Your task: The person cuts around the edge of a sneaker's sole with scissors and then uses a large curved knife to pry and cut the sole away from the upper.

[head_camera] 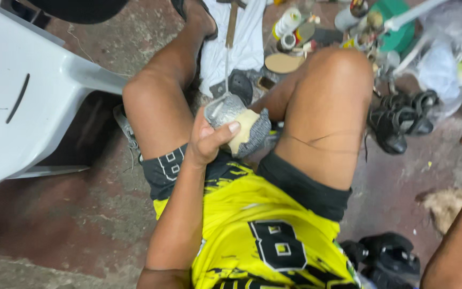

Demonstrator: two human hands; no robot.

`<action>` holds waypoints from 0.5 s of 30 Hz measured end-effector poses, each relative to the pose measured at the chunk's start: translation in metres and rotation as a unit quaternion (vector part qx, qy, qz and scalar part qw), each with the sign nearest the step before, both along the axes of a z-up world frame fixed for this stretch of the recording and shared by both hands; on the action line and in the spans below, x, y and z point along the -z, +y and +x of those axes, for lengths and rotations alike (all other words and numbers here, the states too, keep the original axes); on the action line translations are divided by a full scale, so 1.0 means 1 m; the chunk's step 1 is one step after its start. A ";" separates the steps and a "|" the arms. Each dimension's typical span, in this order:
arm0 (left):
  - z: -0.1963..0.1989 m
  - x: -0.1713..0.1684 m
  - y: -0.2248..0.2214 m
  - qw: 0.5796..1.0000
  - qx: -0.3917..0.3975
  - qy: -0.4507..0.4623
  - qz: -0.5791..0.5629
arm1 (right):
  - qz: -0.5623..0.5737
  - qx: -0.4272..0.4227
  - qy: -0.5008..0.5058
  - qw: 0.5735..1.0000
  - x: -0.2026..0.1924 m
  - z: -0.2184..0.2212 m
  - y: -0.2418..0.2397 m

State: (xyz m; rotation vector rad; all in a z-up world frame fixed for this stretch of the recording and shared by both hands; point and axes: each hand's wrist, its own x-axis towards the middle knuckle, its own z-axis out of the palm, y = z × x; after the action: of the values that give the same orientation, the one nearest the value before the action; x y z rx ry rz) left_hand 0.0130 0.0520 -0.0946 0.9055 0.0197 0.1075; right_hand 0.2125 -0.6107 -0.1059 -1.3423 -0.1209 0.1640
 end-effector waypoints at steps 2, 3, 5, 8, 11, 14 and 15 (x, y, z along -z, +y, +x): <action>0.010 -0.014 0.007 0.998 0.005 -0.010 0.060 | -0.002 0.020 0.015 1.000 0.005 0.014 0.015; 0.013 -0.020 0.011 0.995 0.014 -0.010 0.101 | 0.004 0.033 0.025 0.999 0.003 0.003 0.025; 0.020 -0.033 0.014 0.970 -0.018 -0.049 0.237 | 0.018 0.050 0.032 0.998 -0.009 -0.009 0.061; 0.035 -0.050 0.015 0.882 -0.097 -0.139 0.439 | 0.045 0.047 0.023 0.998 -0.032 -0.014 0.121; 0.049 -0.059 0.018 0.854 -0.079 -0.165 0.486 | 0.037 0.034 0.034 0.998 -0.043 -0.028 0.163; 0.055 -0.063 0.019 0.848 -0.082 -0.185 0.490 | 0.036 0.021 0.065 0.997 -0.031 -0.039 0.182; 0.057 -0.064 0.019 0.849 -0.076 -0.189 0.488 | 0.042 0.013 0.080 0.996 -0.023 -0.039 0.182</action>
State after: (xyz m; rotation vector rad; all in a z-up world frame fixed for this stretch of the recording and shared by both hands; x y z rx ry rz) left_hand 0.0695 0.0708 -0.0305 1.8939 -0.3642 0.4734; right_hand 0.1733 -0.4287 -0.0826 -1.2407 0.0244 0.2402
